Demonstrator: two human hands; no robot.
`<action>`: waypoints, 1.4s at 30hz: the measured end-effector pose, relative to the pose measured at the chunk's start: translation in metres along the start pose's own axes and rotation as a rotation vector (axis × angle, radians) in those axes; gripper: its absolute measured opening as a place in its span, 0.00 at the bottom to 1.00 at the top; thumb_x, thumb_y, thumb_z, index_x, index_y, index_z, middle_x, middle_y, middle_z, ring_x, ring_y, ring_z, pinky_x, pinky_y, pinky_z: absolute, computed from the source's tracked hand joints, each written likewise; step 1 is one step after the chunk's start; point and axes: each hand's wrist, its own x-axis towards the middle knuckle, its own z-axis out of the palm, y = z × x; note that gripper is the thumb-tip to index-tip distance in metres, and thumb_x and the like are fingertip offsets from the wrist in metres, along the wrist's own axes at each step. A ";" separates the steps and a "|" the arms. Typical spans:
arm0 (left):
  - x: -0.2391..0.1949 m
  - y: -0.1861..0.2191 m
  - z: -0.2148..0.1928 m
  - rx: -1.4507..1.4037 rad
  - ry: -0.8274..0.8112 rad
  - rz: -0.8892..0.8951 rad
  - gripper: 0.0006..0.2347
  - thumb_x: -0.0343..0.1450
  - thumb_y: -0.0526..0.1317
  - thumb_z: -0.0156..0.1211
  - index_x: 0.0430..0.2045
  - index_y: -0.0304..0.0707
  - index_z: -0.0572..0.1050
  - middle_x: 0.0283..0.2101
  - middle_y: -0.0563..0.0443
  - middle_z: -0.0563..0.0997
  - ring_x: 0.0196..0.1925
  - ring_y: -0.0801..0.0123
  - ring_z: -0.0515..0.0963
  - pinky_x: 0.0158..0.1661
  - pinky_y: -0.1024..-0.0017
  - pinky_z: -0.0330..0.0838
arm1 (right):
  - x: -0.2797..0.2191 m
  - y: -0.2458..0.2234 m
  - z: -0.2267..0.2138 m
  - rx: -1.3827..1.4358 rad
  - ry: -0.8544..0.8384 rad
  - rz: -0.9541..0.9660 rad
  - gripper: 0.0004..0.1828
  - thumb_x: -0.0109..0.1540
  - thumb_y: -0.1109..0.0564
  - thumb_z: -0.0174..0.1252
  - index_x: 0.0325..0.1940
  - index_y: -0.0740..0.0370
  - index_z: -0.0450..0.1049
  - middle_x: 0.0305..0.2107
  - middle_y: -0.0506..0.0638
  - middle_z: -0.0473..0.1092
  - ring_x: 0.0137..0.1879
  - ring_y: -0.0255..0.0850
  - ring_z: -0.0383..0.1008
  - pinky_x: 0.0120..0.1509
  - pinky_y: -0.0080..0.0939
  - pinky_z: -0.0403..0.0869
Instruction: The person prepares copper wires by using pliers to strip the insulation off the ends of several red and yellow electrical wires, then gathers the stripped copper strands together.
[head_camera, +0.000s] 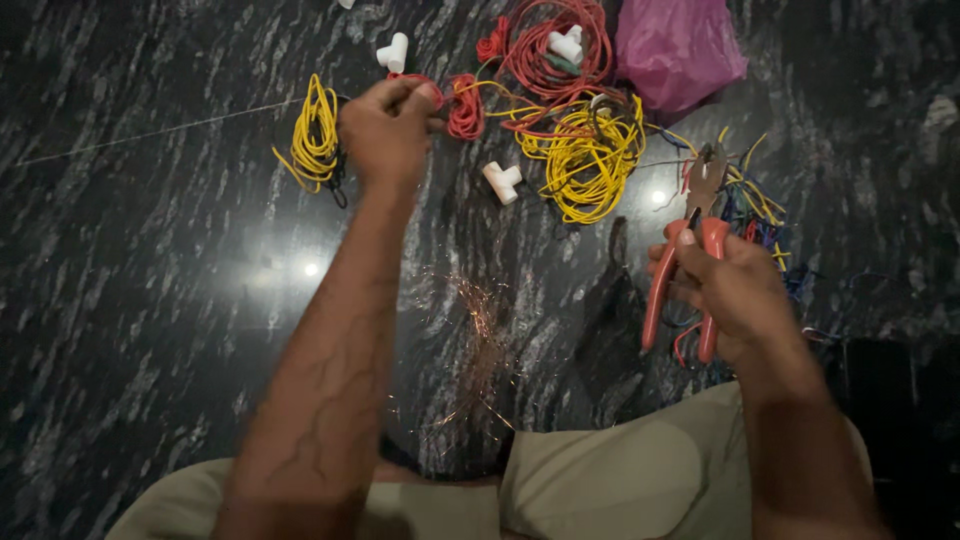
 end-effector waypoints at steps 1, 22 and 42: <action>0.001 -0.003 -0.003 -0.003 -0.005 0.002 0.06 0.66 0.38 0.66 0.32 0.35 0.83 0.32 0.42 0.86 0.27 0.67 0.86 0.28 0.68 0.72 | 0.000 0.000 0.000 0.002 0.005 -0.002 0.17 0.68 0.54 0.52 0.56 0.68 0.70 0.45 0.59 0.75 0.50 0.49 0.79 0.55 0.50 0.79; -0.127 0.004 0.075 0.569 -0.199 0.043 0.06 0.68 0.37 0.65 0.36 0.38 0.80 0.36 0.41 0.85 0.39 0.52 0.86 0.42 0.59 0.78 | -0.001 -0.003 0.001 -0.013 0.027 0.013 0.16 0.68 0.53 0.52 0.54 0.68 0.72 0.43 0.58 0.76 0.46 0.46 0.79 0.53 0.48 0.79; -0.119 -0.025 0.097 0.705 0.028 -0.120 0.10 0.68 0.43 0.66 0.35 0.37 0.82 0.35 0.40 0.85 0.40 0.48 0.85 0.43 0.56 0.77 | -0.001 -0.006 0.000 0.043 -0.022 0.002 0.17 0.67 0.52 0.53 0.55 0.67 0.72 0.42 0.56 0.75 0.45 0.45 0.79 0.51 0.47 0.79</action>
